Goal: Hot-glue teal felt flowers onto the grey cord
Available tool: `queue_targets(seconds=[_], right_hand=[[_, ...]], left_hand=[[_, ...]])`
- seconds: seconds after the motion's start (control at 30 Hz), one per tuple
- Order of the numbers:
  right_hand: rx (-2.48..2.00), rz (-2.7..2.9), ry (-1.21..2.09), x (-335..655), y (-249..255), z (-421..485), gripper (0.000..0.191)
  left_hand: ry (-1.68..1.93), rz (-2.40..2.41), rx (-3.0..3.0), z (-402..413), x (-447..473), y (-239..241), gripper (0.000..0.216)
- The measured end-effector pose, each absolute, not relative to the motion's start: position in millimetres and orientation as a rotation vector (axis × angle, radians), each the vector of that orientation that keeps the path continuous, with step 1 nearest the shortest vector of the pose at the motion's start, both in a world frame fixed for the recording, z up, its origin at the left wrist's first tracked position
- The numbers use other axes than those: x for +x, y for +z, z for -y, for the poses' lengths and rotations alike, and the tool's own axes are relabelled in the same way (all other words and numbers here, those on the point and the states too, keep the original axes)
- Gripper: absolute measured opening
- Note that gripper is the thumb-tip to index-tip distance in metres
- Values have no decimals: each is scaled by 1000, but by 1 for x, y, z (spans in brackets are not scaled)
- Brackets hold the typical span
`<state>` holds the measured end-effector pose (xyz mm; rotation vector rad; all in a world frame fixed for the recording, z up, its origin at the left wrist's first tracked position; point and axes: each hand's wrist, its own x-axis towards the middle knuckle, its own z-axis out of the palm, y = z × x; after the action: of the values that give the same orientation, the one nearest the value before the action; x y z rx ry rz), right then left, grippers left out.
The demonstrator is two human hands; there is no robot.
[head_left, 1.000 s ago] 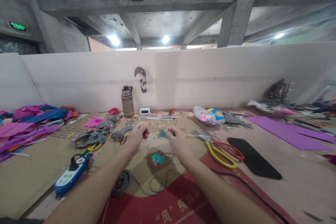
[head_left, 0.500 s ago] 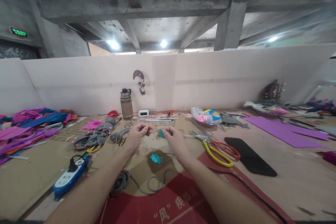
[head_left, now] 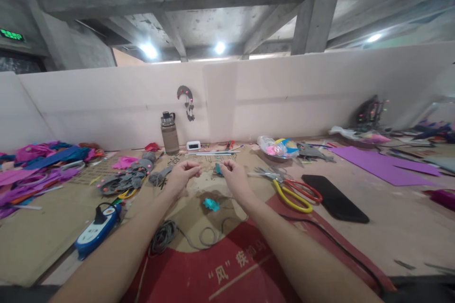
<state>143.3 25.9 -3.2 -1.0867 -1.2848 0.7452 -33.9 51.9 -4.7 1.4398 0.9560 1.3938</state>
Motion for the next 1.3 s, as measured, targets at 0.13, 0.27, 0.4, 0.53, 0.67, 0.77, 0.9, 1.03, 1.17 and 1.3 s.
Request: queue_targets(seconds=[0.13,0.27,0.4,0.53,0.67,0.77,0.9,1.03,1.17,1.3], right_hand=[[-1095,1349,746,137,-10,-27,22],[-1133,1422,688,137,-19,-25,21],[-1163,1442,654,143,-25,-27,22],[-1153,1437,669,145,-25,-28,21],[-1147,1454,672,143,-25,-27,21],[-1149,1455,672,142,-26,-27,21],[-1139,1466,688,142,-27,-26,21],[-1143,1496,695,139,-27,-24,21],[-1168,1508,678,138,-27,-24,21],[-1180,1536,658,139,-28,-24,20]], left_hand=[[1386,-1022,1530,-55,-36,-11,14],[1430,-1030,1633,-53,-33,-12,10],[1444,-1071,1557,-59,-39,-14,7],[1503,-1092,1400,-70,-58,-15,4],[1529,-1118,1387,-71,-68,-11,13],[1481,-1103,1412,-67,-65,-8,16],[1442,-1086,1508,-62,-55,-8,21],[1404,-1084,1542,-58,-45,-8,30],[1257,-1009,1565,-52,-34,-6,28],[1254,-989,1546,-48,-29,-5,25]])
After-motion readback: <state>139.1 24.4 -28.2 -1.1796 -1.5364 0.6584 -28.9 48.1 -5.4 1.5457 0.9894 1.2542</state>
